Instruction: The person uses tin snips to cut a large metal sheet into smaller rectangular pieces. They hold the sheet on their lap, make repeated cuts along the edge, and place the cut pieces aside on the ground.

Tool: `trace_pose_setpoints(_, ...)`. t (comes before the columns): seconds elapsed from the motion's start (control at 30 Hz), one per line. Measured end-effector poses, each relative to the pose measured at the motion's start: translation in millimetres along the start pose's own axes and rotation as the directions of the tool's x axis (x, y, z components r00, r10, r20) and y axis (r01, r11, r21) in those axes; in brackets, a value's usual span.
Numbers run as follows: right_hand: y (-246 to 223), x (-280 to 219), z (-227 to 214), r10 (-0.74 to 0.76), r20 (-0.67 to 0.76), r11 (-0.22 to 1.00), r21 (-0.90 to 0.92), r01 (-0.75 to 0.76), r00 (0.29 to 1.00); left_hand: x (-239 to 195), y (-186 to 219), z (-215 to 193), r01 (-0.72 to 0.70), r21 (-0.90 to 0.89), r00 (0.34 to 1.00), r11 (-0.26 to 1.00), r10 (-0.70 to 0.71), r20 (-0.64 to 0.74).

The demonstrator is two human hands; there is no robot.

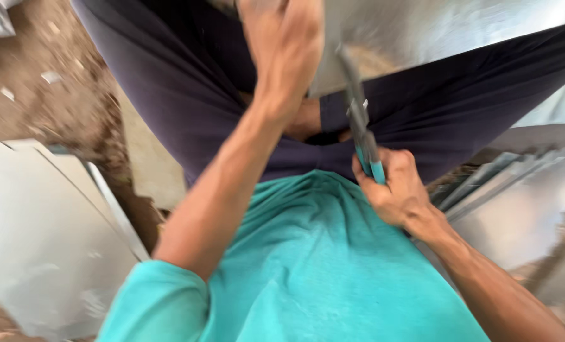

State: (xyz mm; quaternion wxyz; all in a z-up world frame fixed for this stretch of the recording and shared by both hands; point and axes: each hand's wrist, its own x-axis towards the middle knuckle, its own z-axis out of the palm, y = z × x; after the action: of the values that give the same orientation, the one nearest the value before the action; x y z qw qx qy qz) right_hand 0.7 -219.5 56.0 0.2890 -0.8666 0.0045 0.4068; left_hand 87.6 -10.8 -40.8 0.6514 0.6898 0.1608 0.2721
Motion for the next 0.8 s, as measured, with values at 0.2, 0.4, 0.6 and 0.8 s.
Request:
trace_pose_setpoints(0.2,47.4,-38.5,-32.0,-0.182,0.394,0.769,0.628,-0.119,0.901,-80.6,28.3,1.1,0.423,-0.471,0.893,0.774,-0.444,0.071)
trace_pose_setpoints(0.4,58.9,-68.5,-1.6,0.108,-0.064,0.687,0.726,-0.028,0.992,-85.7,45.5,51.3,0.788,-0.203,0.558,0.582,-0.535,0.634)
trace_pose_setpoints(0.6,41.6,-44.5,4.5,0.161,-0.091,0.655,0.755,-0.037,0.983,-105.3,41.1,67.4,0.767,-0.23,0.601,0.6,-0.544,0.585)
trace_pose_setpoints(0.8,27.2,-40.3,-9.0,0.217,-0.107,0.723,0.685,-0.086,0.97,-102.0,47.4,63.8,0.773,-0.206,0.591,0.601,-0.563,0.577)
